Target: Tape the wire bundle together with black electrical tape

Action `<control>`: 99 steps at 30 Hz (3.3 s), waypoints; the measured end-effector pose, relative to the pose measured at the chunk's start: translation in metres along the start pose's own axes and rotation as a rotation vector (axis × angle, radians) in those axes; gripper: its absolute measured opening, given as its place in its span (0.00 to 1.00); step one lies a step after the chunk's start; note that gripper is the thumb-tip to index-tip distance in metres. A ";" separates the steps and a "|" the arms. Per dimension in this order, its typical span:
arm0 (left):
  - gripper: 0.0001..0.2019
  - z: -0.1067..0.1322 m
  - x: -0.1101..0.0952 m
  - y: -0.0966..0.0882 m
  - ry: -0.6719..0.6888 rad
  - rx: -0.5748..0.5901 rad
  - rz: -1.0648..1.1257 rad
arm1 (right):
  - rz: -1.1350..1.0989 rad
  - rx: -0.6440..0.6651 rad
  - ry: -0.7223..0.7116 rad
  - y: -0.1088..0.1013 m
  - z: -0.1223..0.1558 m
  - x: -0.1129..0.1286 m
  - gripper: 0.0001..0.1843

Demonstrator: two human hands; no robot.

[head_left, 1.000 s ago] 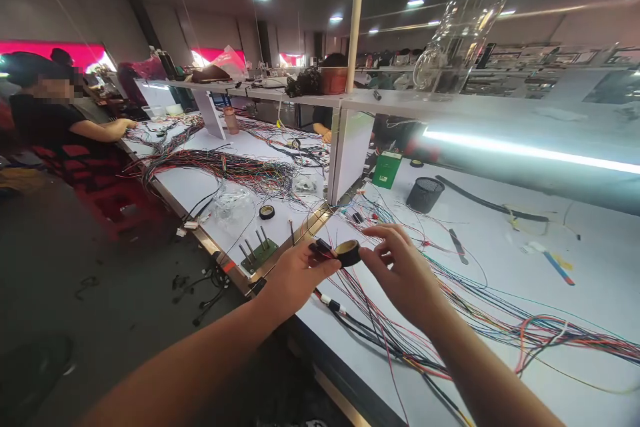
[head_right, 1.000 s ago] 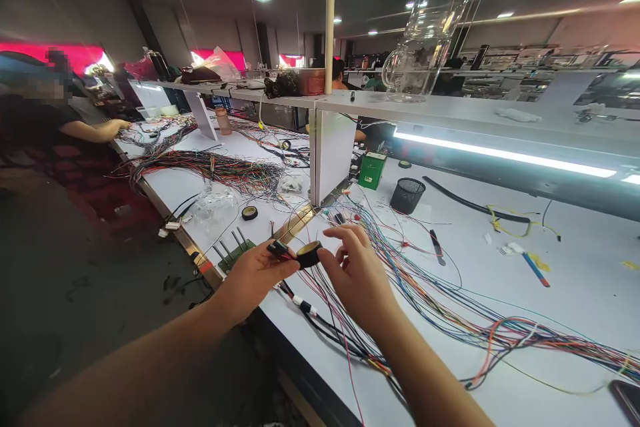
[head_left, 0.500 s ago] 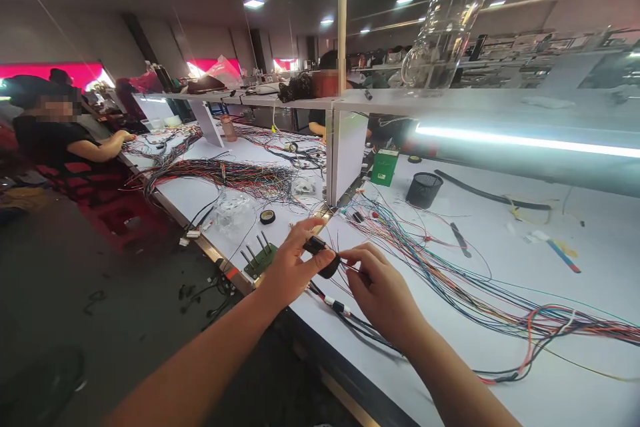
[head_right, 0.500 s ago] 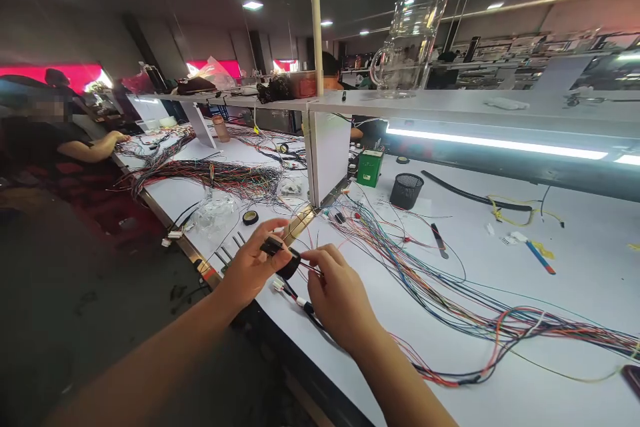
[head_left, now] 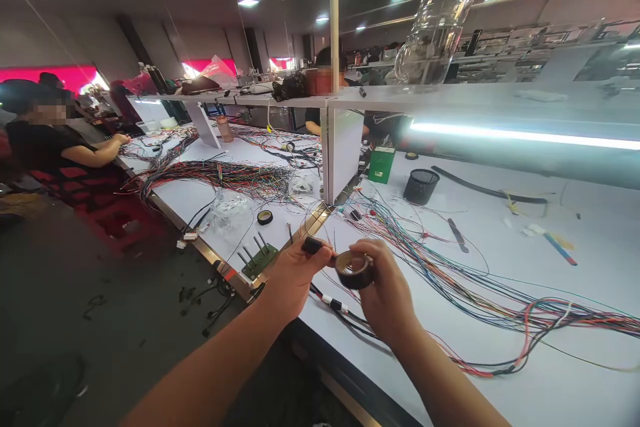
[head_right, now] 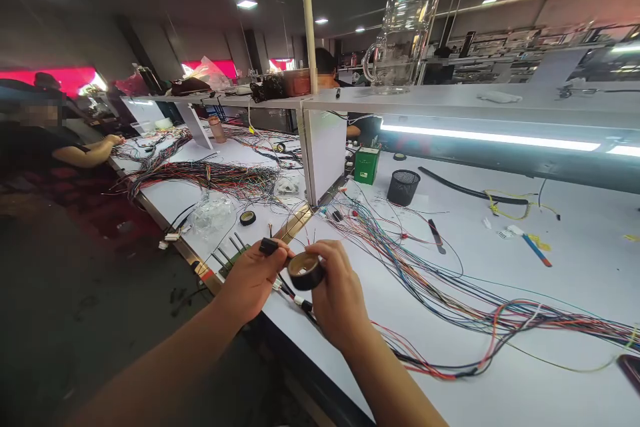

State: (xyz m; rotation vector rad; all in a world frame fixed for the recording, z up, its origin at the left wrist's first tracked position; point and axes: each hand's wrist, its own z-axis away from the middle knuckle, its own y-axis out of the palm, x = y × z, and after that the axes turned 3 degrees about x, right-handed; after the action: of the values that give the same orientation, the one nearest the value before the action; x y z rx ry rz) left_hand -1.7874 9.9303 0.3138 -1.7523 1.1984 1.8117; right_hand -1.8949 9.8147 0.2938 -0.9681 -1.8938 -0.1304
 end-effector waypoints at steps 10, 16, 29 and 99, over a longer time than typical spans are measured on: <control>0.07 -0.007 -0.029 -0.006 0.285 0.234 -0.493 | -0.565 0.344 0.537 -0.027 -0.017 0.011 0.20; 0.14 -0.005 -0.022 0.005 0.097 0.029 -0.463 | 0.151 0.212 -0.147 -0.015 -0.001 0.011 0.25; 0.11 -0.007 -0.017 0.001 0.302 0.268 -0.372 | -0.643 0.409 0.738 -0.036 -0.006 -0.007 0.17; 0.19 -0.011 0.024 0.014 -0.050 0.123 -0.703 | -0.194 0.318 0.350 -0.046 0.026 -0.038 0.21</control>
State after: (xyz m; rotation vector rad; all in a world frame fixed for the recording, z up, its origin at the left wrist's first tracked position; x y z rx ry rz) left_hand -1.7955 9.9067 0.2972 -1.7413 0.5429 1.3179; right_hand -1.9355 9.7742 0.2639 -0.5078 -1.6180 -0.1013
